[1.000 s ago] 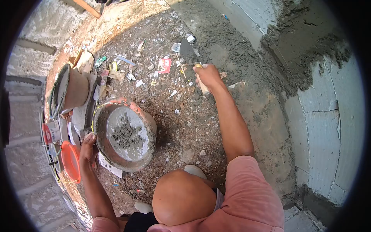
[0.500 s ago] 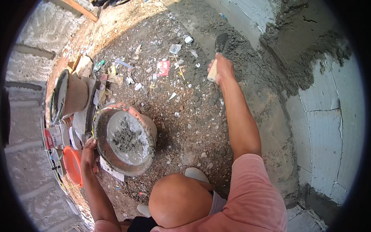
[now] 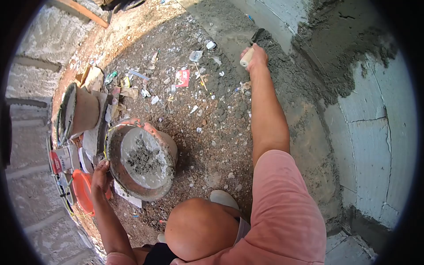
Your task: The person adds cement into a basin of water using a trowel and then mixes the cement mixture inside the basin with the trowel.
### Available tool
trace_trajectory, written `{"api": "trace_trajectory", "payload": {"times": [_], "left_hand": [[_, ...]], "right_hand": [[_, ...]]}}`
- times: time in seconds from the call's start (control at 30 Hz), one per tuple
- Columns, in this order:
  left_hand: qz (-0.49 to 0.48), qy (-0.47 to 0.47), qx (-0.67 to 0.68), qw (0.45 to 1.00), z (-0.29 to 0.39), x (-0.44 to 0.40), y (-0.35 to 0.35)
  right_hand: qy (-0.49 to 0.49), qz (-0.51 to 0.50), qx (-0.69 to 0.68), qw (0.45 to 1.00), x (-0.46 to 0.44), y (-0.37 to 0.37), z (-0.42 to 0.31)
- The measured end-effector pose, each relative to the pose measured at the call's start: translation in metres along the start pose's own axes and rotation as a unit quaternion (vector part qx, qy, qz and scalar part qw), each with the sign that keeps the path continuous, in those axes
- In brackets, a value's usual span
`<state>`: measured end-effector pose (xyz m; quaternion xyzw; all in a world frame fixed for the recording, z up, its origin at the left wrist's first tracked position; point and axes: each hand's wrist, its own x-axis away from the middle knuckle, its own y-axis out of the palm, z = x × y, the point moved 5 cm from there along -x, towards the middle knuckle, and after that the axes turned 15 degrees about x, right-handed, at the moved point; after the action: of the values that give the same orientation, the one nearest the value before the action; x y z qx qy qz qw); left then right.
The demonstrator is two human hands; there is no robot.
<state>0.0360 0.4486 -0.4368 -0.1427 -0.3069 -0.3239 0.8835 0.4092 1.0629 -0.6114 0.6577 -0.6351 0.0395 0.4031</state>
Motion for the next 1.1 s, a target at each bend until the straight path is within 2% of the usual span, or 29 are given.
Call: {"api": "trace_trajectory", "payload": {"times": [0.13, 0.2, 0.23, 0.33, 0.43, 0.53, 0.63, 0.73, 0.93, 1.0, 1.1], "left_hand": [[0.000, 0.007, 0.000, 1.000, 0.000, 0.003, 0.002], [-0.004, 0.007, -0.002, 1.000, 0.000, 0.001, 0.000], [-0.007, 0.008, 0.000, 1.000, -0.002, -0.001, -0.002], [-0.001, 0.008, 0.005, 1.000, -0.002, -0.001, -0.007], [-0.002, 0.004, 0.020, 1.000, -0.003, 0.002, -0.004], [-0.010, 0.012, 0.027, 0.999, -0.001, -0.002, 0.000], [-0.002, 0.005, 0.015, 1.000, -0.002, 0.002, -0.001], [-0.004, 0.003, 0.018, 1.000, -0.007, -0.003, -0.012], [0.008, 0.012, 0.045, 0.999, -0.010, -0.004, -0.011], [0.023, 0.013, 0.071, 0.997, -0.015, -0.008, -0.018], [-0.019, 0.012, 0.067, 0.997, -0.017, -0.013, -0.020]], "right_hand": [[-0.053, -0.079, -0.130, 0.987, 0.058, -0.017, 0.015], [-0.030, -0.073, 0.138, 0.987, 0.107, -0.023, 0.023], [-0.020, -0.069, 0.270, 0.960, 0.125, -0.026, 0.023], [0.038, -0.059, 0.527, 0.847, 0.139, -0.062, 0.015], [-0.010, 0.057, 0.600, 0.798, 0.113, -0.106, -0.033], [-0.052, 0.123, 0.785, 0.605, 0.094, -0.097, -0.065], [-0.121, 0.215, 0.806, 0.539, 0.089, -0.091, -0.064], [-0.127, 0.238, 0.798, 0.539, 0.093, -0.086, -0.064], [-0.253, 0.191, 0.794, 0.519, 0.128, -0.077, -0.064], [-0.292, 0.145, 0.788, 0.522, 0.159, -0.063, -0.068], [-0.367, 0.034, 0.775, 0.514, 0.226, -0.017, -0.061]]}}
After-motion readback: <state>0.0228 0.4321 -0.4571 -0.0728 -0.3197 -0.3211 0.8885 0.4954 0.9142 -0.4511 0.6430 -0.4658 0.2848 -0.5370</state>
